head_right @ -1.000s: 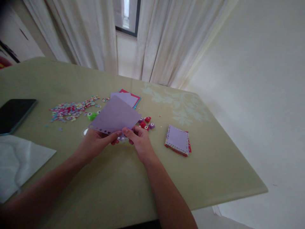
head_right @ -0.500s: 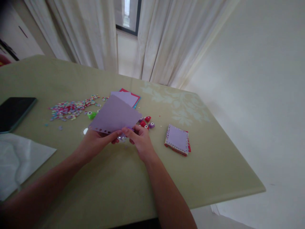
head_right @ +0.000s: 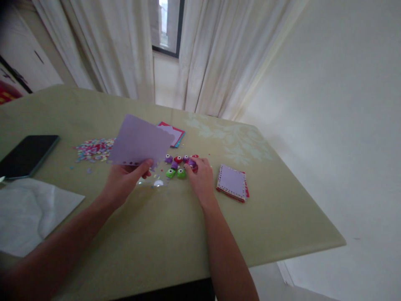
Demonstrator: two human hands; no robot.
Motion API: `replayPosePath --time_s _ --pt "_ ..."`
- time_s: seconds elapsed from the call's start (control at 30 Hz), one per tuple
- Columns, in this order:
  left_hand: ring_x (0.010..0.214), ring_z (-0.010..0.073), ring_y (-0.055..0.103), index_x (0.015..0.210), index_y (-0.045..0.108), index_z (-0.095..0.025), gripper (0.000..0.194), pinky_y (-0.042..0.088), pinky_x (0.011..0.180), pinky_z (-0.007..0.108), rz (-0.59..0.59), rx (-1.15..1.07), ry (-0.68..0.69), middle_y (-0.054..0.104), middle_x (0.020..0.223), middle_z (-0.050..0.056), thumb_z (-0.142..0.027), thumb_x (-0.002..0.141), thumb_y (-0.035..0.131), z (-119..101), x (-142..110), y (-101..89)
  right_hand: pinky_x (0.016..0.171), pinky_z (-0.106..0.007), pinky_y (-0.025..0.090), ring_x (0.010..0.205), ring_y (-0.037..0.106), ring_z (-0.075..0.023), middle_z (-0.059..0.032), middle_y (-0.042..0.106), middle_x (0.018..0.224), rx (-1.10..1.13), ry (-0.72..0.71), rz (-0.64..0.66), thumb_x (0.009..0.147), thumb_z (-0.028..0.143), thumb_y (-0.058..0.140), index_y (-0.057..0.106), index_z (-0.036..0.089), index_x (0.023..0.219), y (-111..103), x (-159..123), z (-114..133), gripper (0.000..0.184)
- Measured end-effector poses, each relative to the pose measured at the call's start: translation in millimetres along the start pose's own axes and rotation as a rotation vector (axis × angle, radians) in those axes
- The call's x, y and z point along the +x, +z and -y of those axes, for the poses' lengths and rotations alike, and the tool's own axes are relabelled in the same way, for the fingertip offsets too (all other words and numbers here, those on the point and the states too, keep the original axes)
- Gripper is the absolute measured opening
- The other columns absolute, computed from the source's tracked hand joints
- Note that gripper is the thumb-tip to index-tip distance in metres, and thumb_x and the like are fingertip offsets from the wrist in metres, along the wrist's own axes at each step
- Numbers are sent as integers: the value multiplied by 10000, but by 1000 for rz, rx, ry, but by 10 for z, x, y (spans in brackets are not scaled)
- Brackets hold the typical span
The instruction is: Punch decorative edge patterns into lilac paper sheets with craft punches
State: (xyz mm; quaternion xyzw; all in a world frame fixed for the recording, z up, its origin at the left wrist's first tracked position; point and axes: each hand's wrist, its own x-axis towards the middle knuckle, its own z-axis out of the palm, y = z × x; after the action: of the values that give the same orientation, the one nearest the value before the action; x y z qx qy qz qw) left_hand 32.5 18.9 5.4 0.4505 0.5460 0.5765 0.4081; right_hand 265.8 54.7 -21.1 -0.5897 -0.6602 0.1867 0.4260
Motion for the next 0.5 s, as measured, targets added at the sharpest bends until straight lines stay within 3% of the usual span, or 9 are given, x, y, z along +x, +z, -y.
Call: replayPosePath --time_s 0.13,0.23,0.33,0.4,0.5 --pt "476 134 549 664 644 -228 212 437 470 248 -236 -135 82 617 549 -34 -367 761 772 42 180 -137 1007 -463 491 1095 631 -317 -154 690 1176 -216 -136 -35 950 293 691 754 180 1232 77 -49 37 311" --pt "417 106 496 725 620 -231 195 406 449 237 -379 -284 90 573 527 -79 -368 747 757 68 310 -216 1057 -461 452 1150 594 -326 -146 693 1188 -310 -229 -67 1005 309 646 745 201 1228 202 -86 237 267" --pt "365 86 465 772 619 -221 191 384 425 226 -414 -353 77 559 508 -101 -377 751 727 66 367 -236 1076 -438 430 1171 595 -311 -127 714 1227 -373 -349 104 1033 312 622 738 219 1229 431 -59 515 246" --pt "373 79 500 814 651 -200 210 418 437 219 -399 -391 59 636 574 -78 -381 745 733 62 370 -225 1090 -443 421 1265 564 -315 -125 692 1359 -441 -438 227 1039 311 610 693 208 1324 643 19 682 314" --pt "495 102 642 885 712 -165 292 509 515 230 -346 -437 30 776 797 11 -404 728 774 82 363 -203 1116 -487 394 1393 492 -313 -109 573 1576 -547 -521 263 1048 257 572 560 230 1494 964 205 834 446"
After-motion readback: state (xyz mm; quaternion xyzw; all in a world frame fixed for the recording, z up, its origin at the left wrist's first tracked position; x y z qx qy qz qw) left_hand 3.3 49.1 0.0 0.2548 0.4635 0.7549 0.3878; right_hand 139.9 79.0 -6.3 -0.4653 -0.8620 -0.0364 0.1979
